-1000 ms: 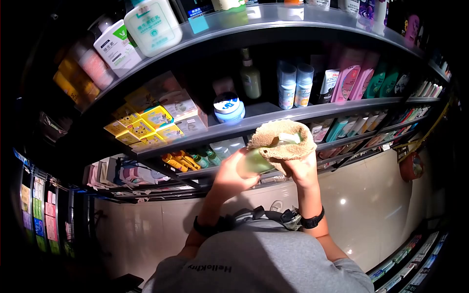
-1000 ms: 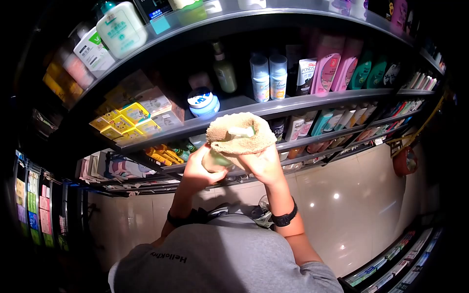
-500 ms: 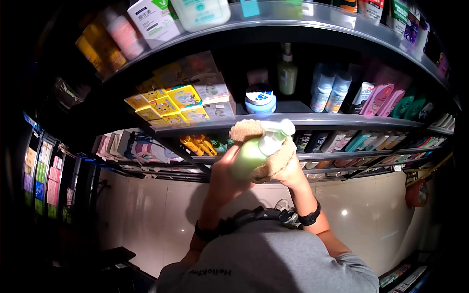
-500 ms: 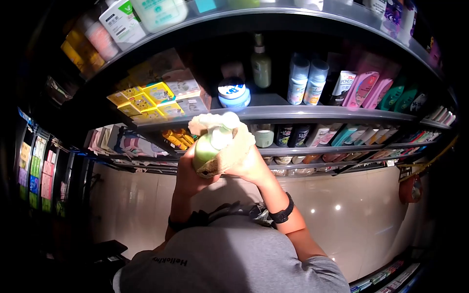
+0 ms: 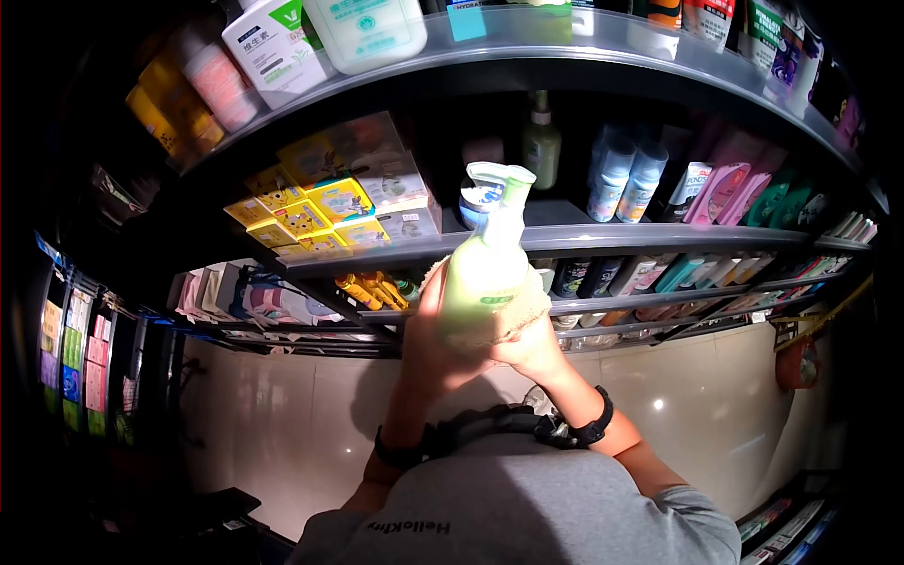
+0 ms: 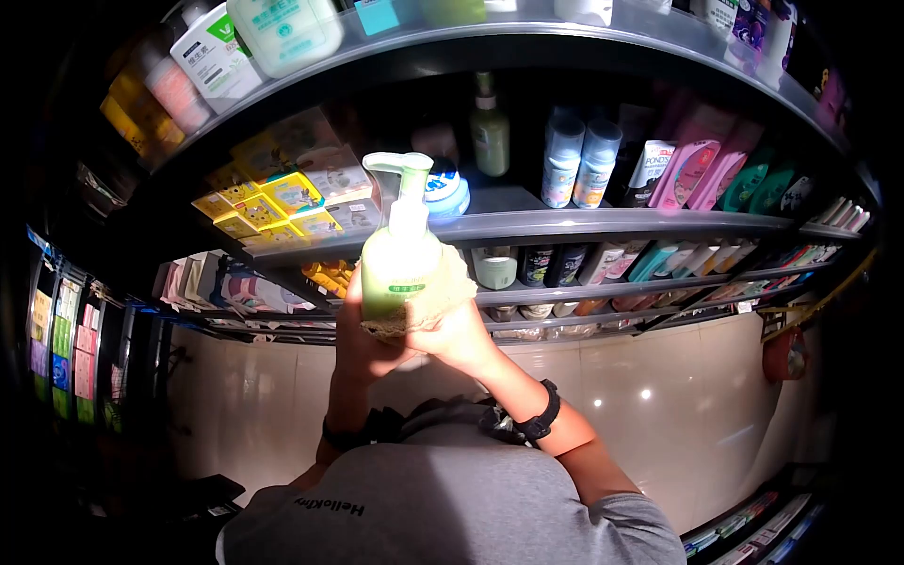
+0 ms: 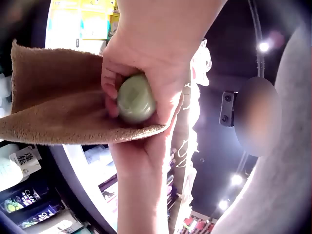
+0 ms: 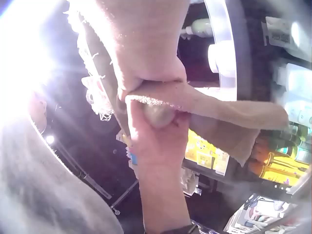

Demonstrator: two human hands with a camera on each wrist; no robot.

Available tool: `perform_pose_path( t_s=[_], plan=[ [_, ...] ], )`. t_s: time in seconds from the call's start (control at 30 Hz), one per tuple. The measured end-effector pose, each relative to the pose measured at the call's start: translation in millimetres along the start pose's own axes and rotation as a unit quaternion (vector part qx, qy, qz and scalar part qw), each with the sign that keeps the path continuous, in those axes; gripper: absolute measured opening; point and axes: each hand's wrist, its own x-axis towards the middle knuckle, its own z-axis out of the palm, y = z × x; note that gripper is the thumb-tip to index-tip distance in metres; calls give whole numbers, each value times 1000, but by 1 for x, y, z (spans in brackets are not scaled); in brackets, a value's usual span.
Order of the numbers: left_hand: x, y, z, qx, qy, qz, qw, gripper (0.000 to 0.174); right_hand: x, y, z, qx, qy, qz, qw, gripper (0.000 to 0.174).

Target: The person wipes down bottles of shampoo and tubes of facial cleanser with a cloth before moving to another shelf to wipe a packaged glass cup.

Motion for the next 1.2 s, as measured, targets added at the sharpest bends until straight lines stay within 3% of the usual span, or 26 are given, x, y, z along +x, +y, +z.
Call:
perform_pose_path(
  t_s=[0.03,0.2,0.33,0.53,0.63,0.7,0.83,0.93,1.07,1.2],
  plan=[
    [3,0,1,21,-3,44,999,87,1,-5,1,-13,18,-5,1000,76],
    [10,1,7,-55,-27,44,997,99,1,-17,-1,-5,45,-50,998,84],
    [13,-1,5,-19,-30,97,995,99,5,-28,1,-33,42,-100,994,87],
    [21,16,9,-91,-45,-6,995,94,12,-31,-3,22,41,-89,995,85],
    [28,-1,11,-193,-96,16,976,95,18,-41,-6,18,86,-44,995,69],
    [30,0,16,-149,-96,11,984,100,20,-41,-12,32,98,-44,994,55],
    [35,-10,24,-101,-119,17,988,103,26,-47,-17,12,144,-88,986,49],
    [34,-12,26,-89,-129,-14,988,103,41,-54,-22,46,233,-122,964,41],
    [34,-13,25,-63,-127,-32,989,107,52,-68,-36,82,190,-114,972,27],
    [36,-14,21,-64,-112,-18,992,108,51,-51,-32,106,183,-114,971,41]
  ],
)
